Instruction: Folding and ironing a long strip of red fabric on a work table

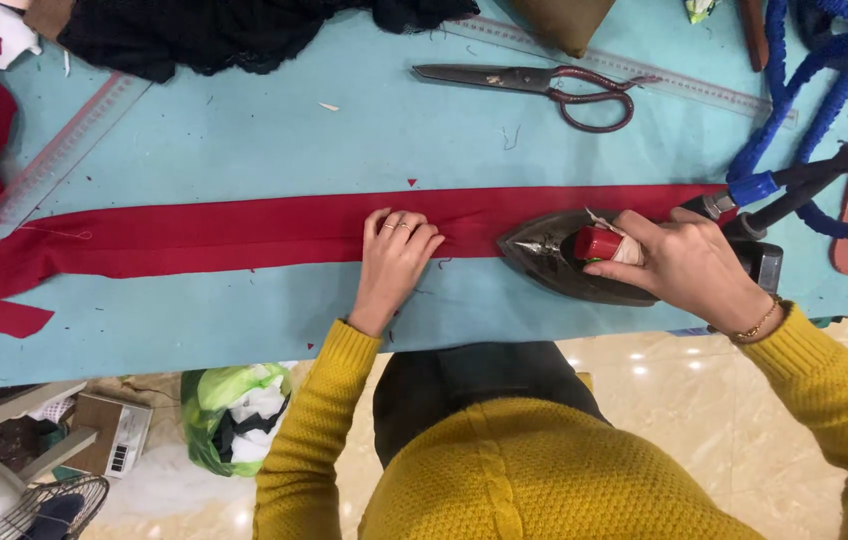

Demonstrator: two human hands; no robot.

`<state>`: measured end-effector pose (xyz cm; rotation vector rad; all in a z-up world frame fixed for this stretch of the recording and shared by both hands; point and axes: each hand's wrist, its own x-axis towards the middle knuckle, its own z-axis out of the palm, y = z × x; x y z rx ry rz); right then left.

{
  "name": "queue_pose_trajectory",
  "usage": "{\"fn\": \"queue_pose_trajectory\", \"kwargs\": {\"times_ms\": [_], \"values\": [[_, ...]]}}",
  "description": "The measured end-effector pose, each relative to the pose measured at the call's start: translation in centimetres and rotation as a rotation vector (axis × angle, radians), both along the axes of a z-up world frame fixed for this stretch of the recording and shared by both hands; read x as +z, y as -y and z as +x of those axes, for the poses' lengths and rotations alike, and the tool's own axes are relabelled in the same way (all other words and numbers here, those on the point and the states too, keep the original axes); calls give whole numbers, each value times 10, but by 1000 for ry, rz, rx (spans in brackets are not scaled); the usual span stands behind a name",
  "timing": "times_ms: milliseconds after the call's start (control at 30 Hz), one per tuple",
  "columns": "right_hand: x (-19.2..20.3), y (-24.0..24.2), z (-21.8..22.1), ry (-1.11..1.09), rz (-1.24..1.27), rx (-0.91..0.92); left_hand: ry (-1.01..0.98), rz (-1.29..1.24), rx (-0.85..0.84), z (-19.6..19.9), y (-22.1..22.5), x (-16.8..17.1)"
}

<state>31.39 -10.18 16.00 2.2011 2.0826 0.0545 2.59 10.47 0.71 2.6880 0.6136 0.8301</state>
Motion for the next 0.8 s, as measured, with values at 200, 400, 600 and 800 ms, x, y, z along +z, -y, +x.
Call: {"fn": "queue_pose_trajectory", "kwargs": {"times_ms": [200,400,600,800], "values": [[-1,-7,0,-21,4,3,3,5,-46,1,4,9],[-3,-5,4,-9,43,-10,-42,70,-62,13,7,-10],[-9,1,12,10,2,-67,56,-189,-94,17,10,13],[0,-6,7,-143,-26,-181,115,-170,-51,16,20,-15]]}}
